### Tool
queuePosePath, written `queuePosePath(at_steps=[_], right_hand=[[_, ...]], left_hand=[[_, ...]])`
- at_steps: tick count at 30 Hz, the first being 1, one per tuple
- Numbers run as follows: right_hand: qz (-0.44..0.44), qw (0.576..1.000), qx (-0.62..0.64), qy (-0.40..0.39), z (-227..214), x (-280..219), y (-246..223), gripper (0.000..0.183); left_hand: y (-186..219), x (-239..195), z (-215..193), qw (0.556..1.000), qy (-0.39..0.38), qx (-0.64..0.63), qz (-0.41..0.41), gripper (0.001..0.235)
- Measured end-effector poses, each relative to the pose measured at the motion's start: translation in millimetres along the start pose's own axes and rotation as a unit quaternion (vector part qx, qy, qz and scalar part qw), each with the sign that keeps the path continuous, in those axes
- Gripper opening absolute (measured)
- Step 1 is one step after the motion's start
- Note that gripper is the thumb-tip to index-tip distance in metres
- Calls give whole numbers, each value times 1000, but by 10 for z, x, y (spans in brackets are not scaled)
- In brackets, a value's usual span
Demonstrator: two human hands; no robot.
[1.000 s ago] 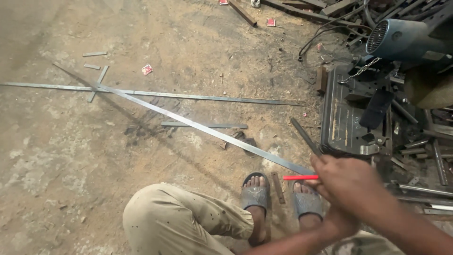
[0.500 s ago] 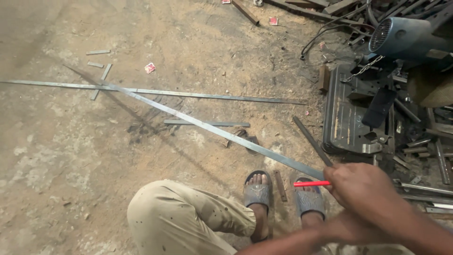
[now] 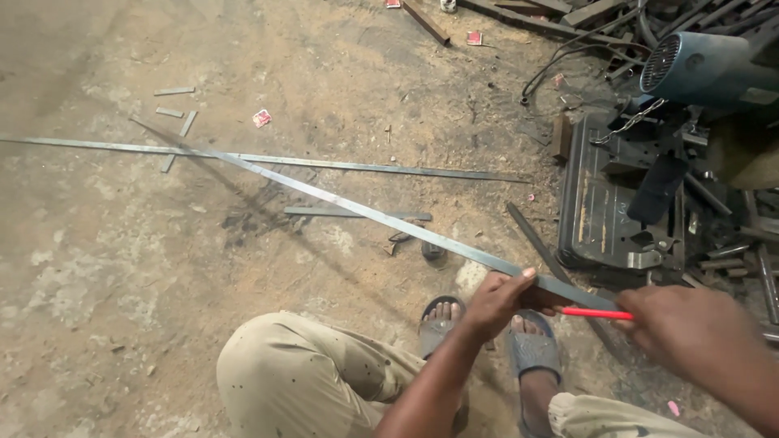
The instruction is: The person sits on the workshop floor and marks flat metal strips with a red pencil, aligning strips against each other and using a tape measure to position marks. They handle strips one at a time, repositioning them on the floor while marking.
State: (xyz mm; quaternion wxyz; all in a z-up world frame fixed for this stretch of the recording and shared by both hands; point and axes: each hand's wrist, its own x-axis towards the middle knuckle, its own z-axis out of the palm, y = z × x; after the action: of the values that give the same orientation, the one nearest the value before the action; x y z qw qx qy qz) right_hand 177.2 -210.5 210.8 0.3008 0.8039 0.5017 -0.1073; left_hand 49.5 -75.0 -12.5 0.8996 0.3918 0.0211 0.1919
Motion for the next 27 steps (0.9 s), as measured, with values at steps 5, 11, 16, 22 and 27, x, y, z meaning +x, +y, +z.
queuePosePath(at_steps=[5, 11, 16, 22, 27], right_hand=[[24, 997, -29, -71, 16, 63, 168, 38], [0, 994, 47, 99, -64, 10, 31, 64], [-25, 999, -23, -20, -563, -105, -572, 62], [-135, 990, 6, 29, -219, 93, -676, 43], [-174, 976, 63, 114, -53, 102, -578, 38]], left_hand=[[-146, 36, 256, 1000, -6, 3, -5, 59], [-675, 42, 597, 996, -35, -56, -53, 44], [-1746, 106, 859, 986, 1, 144, 80, 28], [-4229, 542, 743, 724, -68, 675, 123, 26], [-4365, 316, 1136, 767, -108, 630, 58, 29]])
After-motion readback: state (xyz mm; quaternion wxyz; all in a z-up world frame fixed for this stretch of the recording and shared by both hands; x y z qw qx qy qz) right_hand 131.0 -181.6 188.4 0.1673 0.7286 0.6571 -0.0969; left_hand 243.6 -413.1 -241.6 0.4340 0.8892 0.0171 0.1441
